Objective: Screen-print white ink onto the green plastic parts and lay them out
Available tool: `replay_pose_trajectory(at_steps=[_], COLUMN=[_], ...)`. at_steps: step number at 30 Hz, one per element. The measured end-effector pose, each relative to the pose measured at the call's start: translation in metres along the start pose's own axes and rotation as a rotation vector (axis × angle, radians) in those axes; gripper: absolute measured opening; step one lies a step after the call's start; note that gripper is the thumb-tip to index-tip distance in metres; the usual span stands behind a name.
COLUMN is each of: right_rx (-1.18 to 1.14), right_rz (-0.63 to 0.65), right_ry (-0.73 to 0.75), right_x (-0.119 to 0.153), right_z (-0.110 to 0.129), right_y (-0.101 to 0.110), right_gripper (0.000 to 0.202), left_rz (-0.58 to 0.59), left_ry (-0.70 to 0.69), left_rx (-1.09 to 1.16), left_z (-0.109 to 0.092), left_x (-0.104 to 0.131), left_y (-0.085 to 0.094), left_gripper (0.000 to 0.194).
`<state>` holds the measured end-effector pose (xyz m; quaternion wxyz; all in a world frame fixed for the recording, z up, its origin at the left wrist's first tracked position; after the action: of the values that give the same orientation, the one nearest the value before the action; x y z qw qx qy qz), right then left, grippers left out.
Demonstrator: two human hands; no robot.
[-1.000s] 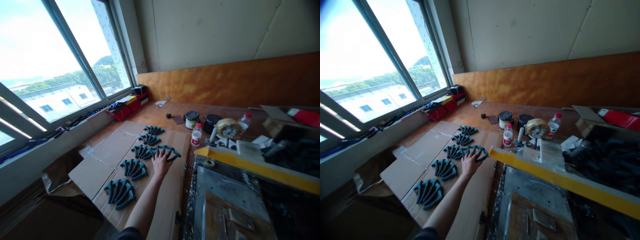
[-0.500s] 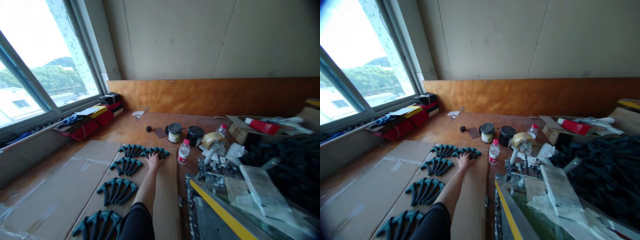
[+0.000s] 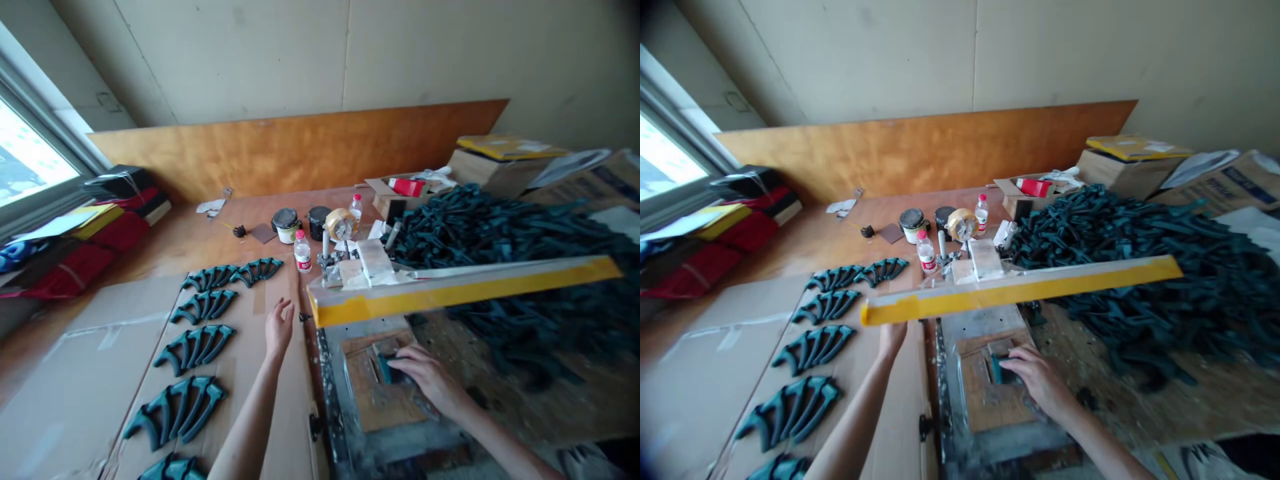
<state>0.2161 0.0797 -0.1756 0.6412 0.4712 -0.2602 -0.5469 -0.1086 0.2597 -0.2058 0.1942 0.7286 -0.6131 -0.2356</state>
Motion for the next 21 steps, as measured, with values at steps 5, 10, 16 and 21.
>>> replay_pose_trajectory(at_steps=[5,10,16,21], right_rx=[0.090,0.146,0.065,-0.060], right_rz=[0.000,0.017,0.161,0.180], right_ry=[0.205,0.307,0.485,0.468], right_x=[-0.002,0.003,-0.009,0.005], right_z=[0.015,0.006,0.039,0.012], right_y=[-0.011,-0.009,-0.022,0.002], right_gripper=[0.045,0.046,0.060,0.037], left_rz=[-0.085,-0.195,-0.210,-0.153], left_ry=[0.027,-0.074,0.011,0.099], left_rx=[0.237,0.587,0.744,0.693], left_z=[-0.070,-0.157,-0.197,-0.180], left_x=[0.049,0.068,0.077,0.111], left_y=[0.043,0.084,0.088,0.086], left_gripper=[0.039,0.040,0.043,0.054])
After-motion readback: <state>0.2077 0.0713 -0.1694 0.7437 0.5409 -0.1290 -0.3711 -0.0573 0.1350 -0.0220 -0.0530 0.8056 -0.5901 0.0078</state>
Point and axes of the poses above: each hand's wrist, its own x-axis away from the middle knuckle, its own y-axis out of the back of the hand, z = x × y, the point moved 9 cm from there along -x, towards the middle knuckle, and after that the axes turned 1 degree about y, right-handed, at the moved point
